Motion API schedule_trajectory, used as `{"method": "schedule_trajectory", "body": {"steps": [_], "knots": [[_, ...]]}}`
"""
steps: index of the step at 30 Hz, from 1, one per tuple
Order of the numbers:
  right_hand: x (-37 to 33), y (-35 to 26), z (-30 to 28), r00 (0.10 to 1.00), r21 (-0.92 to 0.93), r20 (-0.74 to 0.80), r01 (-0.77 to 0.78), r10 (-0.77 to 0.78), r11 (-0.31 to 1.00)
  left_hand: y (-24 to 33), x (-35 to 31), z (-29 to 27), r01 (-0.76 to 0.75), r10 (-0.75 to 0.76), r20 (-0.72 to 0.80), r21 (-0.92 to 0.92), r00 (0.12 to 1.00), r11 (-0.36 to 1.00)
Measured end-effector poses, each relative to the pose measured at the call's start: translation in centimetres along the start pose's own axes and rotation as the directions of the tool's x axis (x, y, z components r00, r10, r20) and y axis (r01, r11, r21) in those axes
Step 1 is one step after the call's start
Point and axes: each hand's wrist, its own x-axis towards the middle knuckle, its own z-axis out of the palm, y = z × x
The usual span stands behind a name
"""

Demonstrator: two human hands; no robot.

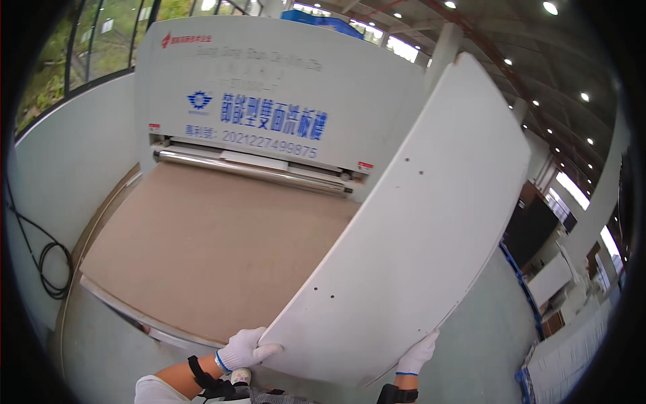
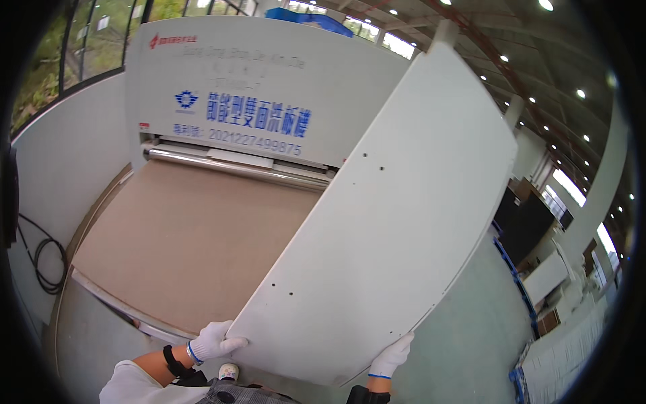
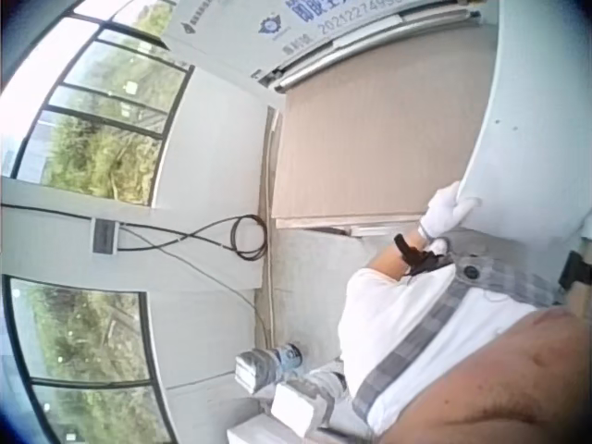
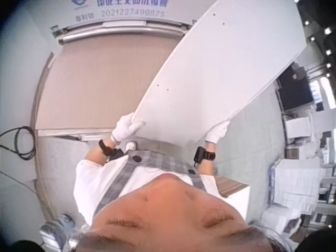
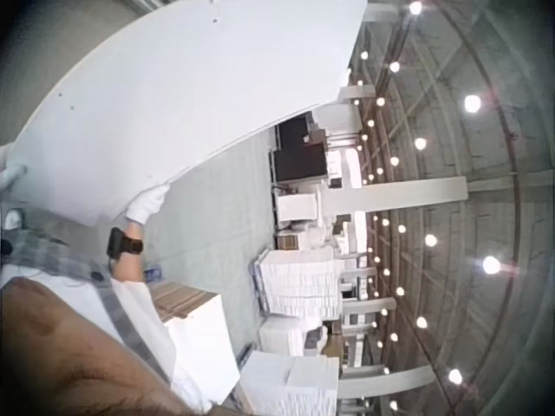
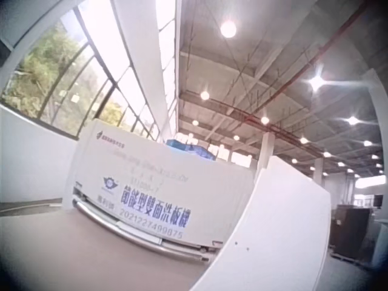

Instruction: Manually feeding large white rectangular panels into a double-sided surface cleaning or coating machine in a factory setting.

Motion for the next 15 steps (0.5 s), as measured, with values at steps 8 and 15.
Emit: {"method": "schedule_trajectory", "body": {"steps": [8, 15], "knots": [[-6.5, 2.7, 14.6, 0.927, -0.365, 0.307, -0.093, 0.214, 0.926, -9.5, -3.9, -5.9, 0.214, -0.291, -0.273, -0.279, 0.917, 0.936], [-10.4, 4.4, 23.0, 0.805, -0.722, 0.436, 0.046, 0.403, 0.69, -12.6, -5.0, -11.3, 0.236, -0.37, -0.308, -0.394, 0.877, 0.888]]}}
